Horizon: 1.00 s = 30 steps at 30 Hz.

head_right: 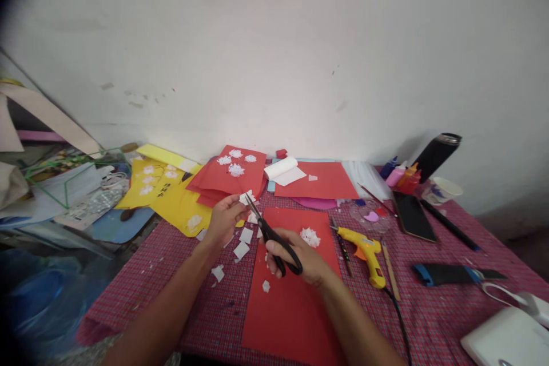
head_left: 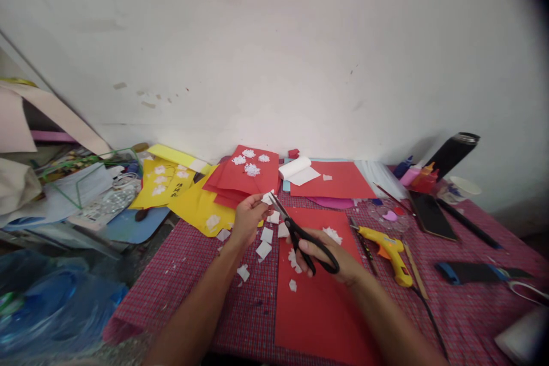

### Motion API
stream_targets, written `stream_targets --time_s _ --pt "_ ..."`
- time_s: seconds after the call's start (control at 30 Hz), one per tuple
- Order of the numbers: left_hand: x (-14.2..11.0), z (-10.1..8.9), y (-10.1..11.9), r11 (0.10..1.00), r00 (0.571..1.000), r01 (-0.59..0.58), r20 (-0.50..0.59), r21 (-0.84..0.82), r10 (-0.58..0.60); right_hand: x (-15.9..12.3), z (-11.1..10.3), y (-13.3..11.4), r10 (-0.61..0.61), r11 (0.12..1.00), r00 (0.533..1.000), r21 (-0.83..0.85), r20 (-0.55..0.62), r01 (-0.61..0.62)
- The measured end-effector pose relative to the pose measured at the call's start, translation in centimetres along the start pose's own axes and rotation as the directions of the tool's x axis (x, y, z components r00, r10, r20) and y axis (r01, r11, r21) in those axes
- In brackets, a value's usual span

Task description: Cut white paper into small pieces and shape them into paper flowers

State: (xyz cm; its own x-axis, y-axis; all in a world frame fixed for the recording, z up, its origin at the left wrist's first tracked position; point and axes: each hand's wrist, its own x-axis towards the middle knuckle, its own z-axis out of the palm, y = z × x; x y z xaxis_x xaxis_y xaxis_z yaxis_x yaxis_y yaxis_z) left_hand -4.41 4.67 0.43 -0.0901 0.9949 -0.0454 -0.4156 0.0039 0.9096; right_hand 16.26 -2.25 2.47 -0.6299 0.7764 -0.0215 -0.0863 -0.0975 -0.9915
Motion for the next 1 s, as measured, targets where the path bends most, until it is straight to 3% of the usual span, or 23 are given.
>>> stream_targets --time_s 0.27,0.5,0.6,0.83,1.0 --pt "0.0 0.0 -0.1 1.000 1.000 0.017 -0.004 0.017 -0.017 0.1 -0.1 -0.3 -0.018 1.000 0.999 -0.017 -0.048 0.017" --pt "0.3 -1.6 1.3 0.978 0.984 -0.170 -0.027 0.121 0.174 0.3 -0.4 0.4 -0.061 0.997 0.983 0.040 -0.176 0.069" --pt "0.6 -2.1 1.4 0.951 0.982 -0.171 -0.034 0.256 0.186 0.4 -0.5 0.6 -0.072 0.995 0.971 0.052 -0.229 0.087" --pt "0.7 -2.1 -0.1 0.830 0.972 -0.234 0.118 0.506 0.203 0.5 -0.6 0.6 -0.064 0.995 0.958 0.058 -0.280 0.083" --pt "0.6 -2.2 -0.4 0.601 0.901 -0.433 0.347 0.672 0.261 0.4 -0.6 0.3 -0.072 0.994 0.958 0.056 -0.277 0.091"
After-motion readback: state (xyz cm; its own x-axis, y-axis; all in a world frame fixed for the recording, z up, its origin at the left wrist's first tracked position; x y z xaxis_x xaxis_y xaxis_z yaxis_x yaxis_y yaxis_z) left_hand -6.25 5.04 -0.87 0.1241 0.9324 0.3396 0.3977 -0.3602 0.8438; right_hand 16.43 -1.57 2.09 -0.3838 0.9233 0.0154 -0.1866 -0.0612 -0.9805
